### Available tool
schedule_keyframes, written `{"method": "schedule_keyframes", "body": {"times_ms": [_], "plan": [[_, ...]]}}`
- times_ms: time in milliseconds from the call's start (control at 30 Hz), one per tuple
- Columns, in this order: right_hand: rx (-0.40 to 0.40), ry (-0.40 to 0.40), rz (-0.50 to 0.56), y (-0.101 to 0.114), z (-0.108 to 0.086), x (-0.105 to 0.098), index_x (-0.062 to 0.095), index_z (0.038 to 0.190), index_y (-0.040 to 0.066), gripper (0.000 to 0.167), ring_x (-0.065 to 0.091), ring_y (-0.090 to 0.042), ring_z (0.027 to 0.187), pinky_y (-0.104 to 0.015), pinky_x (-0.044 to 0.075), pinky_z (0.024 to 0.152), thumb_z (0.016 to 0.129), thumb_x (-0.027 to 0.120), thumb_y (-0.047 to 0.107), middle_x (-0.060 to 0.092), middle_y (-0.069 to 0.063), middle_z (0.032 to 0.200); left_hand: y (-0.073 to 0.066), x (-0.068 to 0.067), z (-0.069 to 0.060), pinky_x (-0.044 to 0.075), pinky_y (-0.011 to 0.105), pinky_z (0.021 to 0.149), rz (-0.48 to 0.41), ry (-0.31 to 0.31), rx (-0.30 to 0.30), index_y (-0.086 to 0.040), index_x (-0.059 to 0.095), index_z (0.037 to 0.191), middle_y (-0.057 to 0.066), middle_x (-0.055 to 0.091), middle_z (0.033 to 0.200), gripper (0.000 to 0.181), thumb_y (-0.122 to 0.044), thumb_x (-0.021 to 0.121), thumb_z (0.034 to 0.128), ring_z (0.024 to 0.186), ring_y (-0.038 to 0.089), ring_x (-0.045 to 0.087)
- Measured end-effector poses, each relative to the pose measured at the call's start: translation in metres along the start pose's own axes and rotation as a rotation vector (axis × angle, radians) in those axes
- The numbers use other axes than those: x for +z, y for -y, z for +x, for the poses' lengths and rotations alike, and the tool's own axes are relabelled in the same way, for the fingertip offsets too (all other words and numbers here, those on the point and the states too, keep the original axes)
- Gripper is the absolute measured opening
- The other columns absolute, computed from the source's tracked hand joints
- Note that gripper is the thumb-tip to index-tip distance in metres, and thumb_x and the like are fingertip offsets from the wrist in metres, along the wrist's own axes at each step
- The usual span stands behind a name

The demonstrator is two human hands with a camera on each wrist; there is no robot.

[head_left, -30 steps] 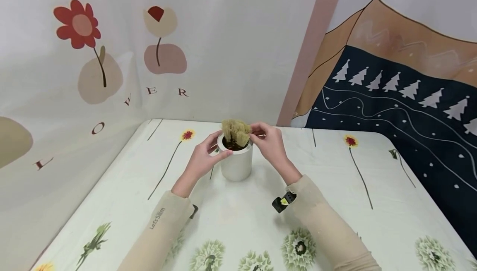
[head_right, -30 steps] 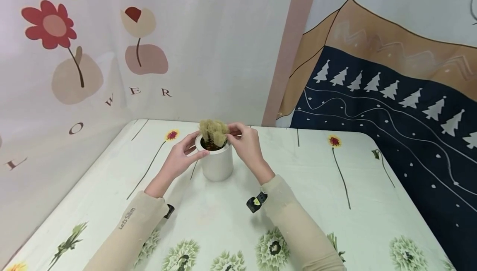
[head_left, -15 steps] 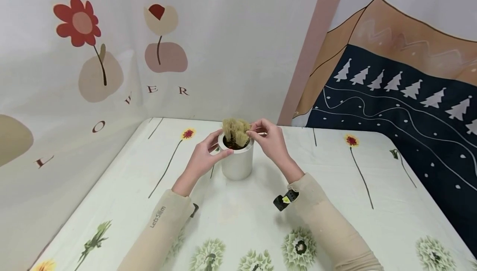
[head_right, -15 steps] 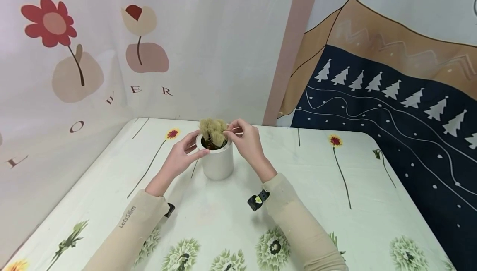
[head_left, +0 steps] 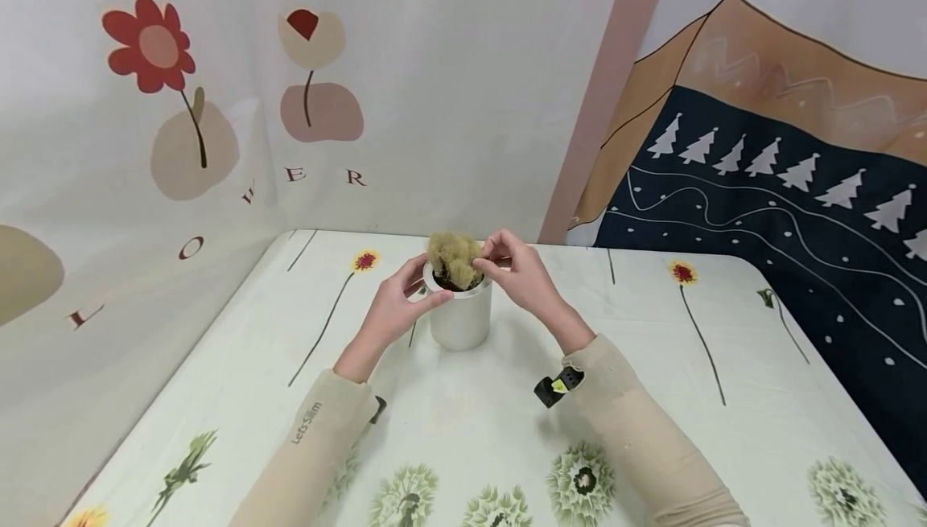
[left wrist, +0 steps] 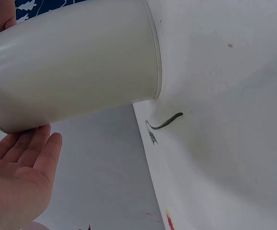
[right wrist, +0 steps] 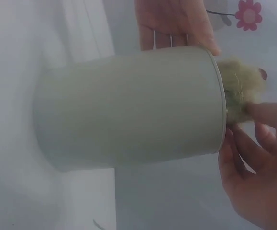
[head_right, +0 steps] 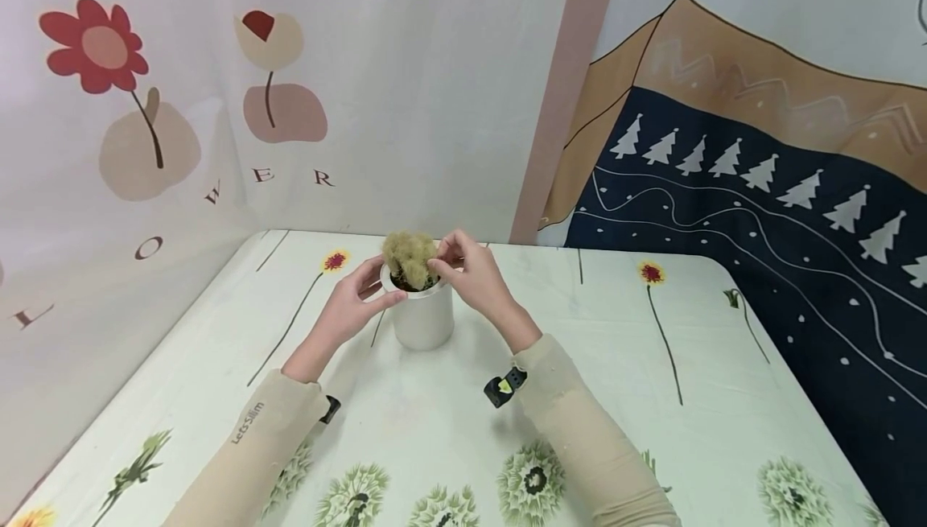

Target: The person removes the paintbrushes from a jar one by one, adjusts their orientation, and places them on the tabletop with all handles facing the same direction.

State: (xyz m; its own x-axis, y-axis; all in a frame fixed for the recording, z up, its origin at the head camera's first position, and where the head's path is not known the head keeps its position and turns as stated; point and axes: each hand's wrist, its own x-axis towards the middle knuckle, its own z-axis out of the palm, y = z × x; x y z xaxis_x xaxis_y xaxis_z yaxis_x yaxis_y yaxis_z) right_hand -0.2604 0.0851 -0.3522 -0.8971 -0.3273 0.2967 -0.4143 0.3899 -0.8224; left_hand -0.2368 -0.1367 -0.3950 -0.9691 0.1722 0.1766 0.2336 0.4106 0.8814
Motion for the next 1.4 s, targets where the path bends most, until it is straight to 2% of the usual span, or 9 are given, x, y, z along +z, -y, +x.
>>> {"method": "schedule_keyframes", "body": {"times_ms": [100, 233, 467, 600, 867, 1033, 1133, 1300, 1400], "plan": [[0.001, 0.044, 0.018, 0.0, 0.0, -0.002, 0.052, 0.112, 0.003, 0.028, 0.062, -0.026, 0.098, -0.041, 0.056, 0.093, 0.093, 0.071, 0.011, 0.067, -0.016, 0.105, -0.001, 0.0, -0.001, 0.04, 0.046, 0.119, 0.004, 0.004, -0.004, -0.01, 0.038, 0.153, 0.016, 0.047, 0.153, 0.077, -0.032, 0.076, 0.0888, 0.143, 0.03, 0.045], [-0.012, 0.099, 0.03, -0.001, 0.0, -0.004, 0.055, 0.119, 0.002, 0.036, 0.061, -0.027, 0.102, -0.047, 0.054, 0.097, 0.089, 0.075, 0.008, 0.064, -0.016, 0.114, -0.001, 0.0, -0.001, 0.039, 0.047, 0.119, 0.0, 0.005, -0.005, -0.01, 0.038, 0.153, 0.016, 0.046, 0.154, 0.078, -0.031, 0.076, 0.089, 0.143, 0.031, 0.044], [-0.063, 0.175, -0.005, -0.005, -0.001, -0.01, 0.069, 0.107, 0.003, 0.018, 0.063, -0.024, 0.099, -0.041, 0.056, 0.093, 0.089, 0.073, 0.005, 0.068, -0.014, 0.109, 0.001, 0.0, -0.002, 0.039, 0.047, 0.119, -0.016, 0.003, -0.001, -0.009, 0.037, 0.153, 0.016, 0.047, 0.153, 0.077, -0.029, 0.076, 0.0892, 0.143, 0.03, 0.044], [-0.079, 0.181, 0.0, -0.006, -0.001, -0.011, 0.071, 0.102, 0.005, 0.01, 0.065, -0.023, 0.097, -0.038, 0.057, 0.09, 0.093, 0.069, 0.006, 0.07, -0.012, 0.105, 0.001, 0.0, -0.003, 0.039, 0.047, 0.119, -0.012, -0.003, 0.006, -0.009, 0.038, 0.153, 0.016, 0.048, 0.153, 0.077, -0.028, 0.076, 0.0894, 0.143, 0.03, 0.045], [-0.065, 0.107, 0.035, 0.006, 0.003, -0.015, 0.065, 0.11, 0.003, 0.015, 0.069, -0.03, 0.107, -0.043, 0.059, 0.092, 0.098, 0.063, 0.01, 0.068, -0.016, 0.113, 0.0, 0.0, -0.002, 0.04, 0.047, 0.119, -0.018, 0.0, 0.02, -0.011, 0.038, 0.153, 0.016, 0.048, 0.152, 0.076, -0.028, 0.076, 0.0897, 0.142, 0.031, 0.045], [-0.113, 0.029, 0.092, 0.019, 0.007, -0.025, 0.061, 0.111, -0.001, 0.016, 0.072, -0.034, 0.102, -0.038, 0.062, 0.089, 0.098, 0.062, 0.006, 0.07, -0.022, 0.111, 0.0, -0.001, 0.0, 0.039, 0.047, 0.119, -0.028, 0.002, 0.02, -0.01, 0.039, 0.153, 0.017, 0.049, 0.151, 0.075, -0.027, 0.076, 0.0898, 0.142, 0.032, 0.046], [-0.134, -0.046, 0.117, 0.025, 0.008, -0.031, 0.06, 0.111, -0.002, 0.016, 0.073, -0.026, 0.096, -0.033, 0.063, 0.085, 0.097, 0.062, 0.006, 0.071, -0.022, 0.109, 0.0, -0.001, 0.0, 0.039, 0.047, 0.119, -0.025, 0.005, 0.013, -0.01, 0.038, 0.153, 0.017, 0.049, 0.152, 0.075, -0.027, 0.076, 0.0898, 0.142, 0.032, 0.045], [-0.172, -0.171, 0.175, 0.032, 0.012, -0.041, 0.06, 0.112, -0.003, 0.018, 0.07, -0.003, 0.086, -0.033, 0.064, 0.082, 0.096, 0.064, 0.006, 0.07, -0.023, 0.106, 0.001, -0.001, 0.0, 0.039, 0.047, 0.119, -0.028, 0.008, 0.002, -0.011, 0.038, 0.153, 0.017, 0.048, 0.152, 0.076, -0.027, 0.076, 0.0896, 0.143, 0.032, 0.045], [-0.205, -0.235, 0.214, 0.035, 0.016, -0.046, 0.06, 0.113, -0.005, 0.021, 0.069, 0.001, 0.083, -0.031, 0.064, 0.08, 0.096, 0.064, 0.006, 0.069, -0.024, 0.104, 0.001, -0.001, 0.001, 0.04, 0.047, 0.119, -0.035, 0.005, 0.007, -0.01, 0.038, 0.153, 0.017, 0.049, 0.152, 0.076, -0.027, 0.076, 0.0893, 0.142, 0.032, 0.046]]}}
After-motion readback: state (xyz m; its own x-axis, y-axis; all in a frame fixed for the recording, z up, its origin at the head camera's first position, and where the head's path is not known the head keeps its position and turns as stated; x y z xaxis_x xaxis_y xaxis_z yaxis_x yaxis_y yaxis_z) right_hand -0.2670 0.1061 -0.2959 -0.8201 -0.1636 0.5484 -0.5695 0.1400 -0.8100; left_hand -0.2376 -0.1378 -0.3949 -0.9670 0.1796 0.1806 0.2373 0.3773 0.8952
